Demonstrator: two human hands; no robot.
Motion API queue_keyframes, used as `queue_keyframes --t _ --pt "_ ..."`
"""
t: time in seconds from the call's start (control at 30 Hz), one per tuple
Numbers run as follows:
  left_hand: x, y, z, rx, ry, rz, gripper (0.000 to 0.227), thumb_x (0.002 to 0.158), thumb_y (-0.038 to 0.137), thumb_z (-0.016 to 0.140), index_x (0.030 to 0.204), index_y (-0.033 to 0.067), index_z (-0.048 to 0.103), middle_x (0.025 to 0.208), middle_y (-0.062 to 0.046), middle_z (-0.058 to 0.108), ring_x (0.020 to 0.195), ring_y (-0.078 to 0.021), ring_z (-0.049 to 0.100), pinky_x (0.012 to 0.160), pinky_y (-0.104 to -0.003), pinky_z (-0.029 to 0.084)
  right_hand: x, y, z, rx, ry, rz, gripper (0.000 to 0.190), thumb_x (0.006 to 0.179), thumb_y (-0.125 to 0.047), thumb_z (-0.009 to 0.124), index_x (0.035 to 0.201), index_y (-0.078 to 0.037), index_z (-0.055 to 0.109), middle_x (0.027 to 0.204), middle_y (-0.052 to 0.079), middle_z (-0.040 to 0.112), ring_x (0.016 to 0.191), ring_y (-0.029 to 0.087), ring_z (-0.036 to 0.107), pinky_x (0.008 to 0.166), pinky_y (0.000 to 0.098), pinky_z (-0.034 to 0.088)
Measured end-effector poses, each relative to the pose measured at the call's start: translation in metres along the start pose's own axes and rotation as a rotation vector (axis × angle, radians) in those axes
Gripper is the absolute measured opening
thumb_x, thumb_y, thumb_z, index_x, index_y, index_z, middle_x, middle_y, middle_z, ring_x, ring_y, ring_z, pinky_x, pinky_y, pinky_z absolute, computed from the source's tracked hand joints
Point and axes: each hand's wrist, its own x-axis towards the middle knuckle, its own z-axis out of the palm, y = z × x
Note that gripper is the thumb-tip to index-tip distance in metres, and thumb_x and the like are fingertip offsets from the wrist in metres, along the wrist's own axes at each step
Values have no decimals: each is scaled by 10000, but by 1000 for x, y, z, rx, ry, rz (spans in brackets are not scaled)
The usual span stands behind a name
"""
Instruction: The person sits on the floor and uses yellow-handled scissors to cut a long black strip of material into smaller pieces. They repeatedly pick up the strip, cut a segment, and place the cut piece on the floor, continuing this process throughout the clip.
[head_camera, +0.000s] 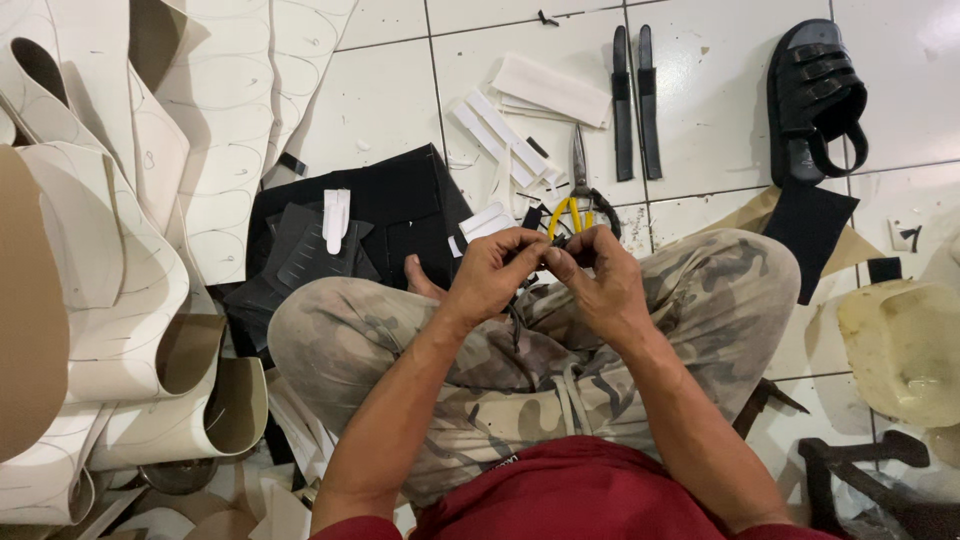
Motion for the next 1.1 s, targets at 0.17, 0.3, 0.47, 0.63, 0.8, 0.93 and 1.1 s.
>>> queue_keyframes --t 0.17,0.3,0.47,0.63,0.8,0.93,1.1 --pt "-2 6 2 154 39 137 113 877 139 611 885 50 680 740 -90 644 759 -112 601 660 -278 508 1 4 0 2 -17 15 153 877 -150 647 882 -13 577 676 128 600 628 196 589 617 325 478" --pt "-2 12 5 260 93 308 127 908 141 574 885 52 661 852 -127 635 858 -224 635 736 -337 496 1 11 2 44 2 19 115 887 -114 615 898 -7 574 667 121 592 632 159 560 618 306 476" --pt "-1 4 -2 185 123 168 201 948 145 470 914 -10 593 710 -179 629 706 -198 629 635 -339 505 6 15 1 135 -54 87 125 920 -145 534 932 -21 537 697 81 580 674 140 543 624 275 449" --pt "1 -3 -2 161 116 128 190 948 146 473 922 -23 555 708 -193 633 670 -211 638 611 -342 518 8 11 -3 117 -77 88 120 918 -127 542 954 -14 522 694 82 549 666 155 514 627 282 431" --pt "-5 16 4 194 57 98 359 796 273 728 976 18 552 818 -167 606 727 -227 632 657 -376 513 5 0 -3 -190 -91 -61 125 848 -144 657 884 -43 593 698 141 629 672 278 638 611 365 474" --pt "5 -11 1 236 120 63 167 810 189 691 852 63 590 728 -102 619 683 -173 634 608 -278 482 9 1 -7 -178 -138 -42 89 866 -145 607 911 -68 600 724 114 637 691 233 634 653 359 480" --pt "5 -11 0 -77 48 134 152 841 111 678 803 44 548 894 -108 651 821 -79 565 702 -220 464 17 17 -14 129 -154 60 125 935 -121 505 996 -12 505 752 106 590 732 191 586 681 329 462"
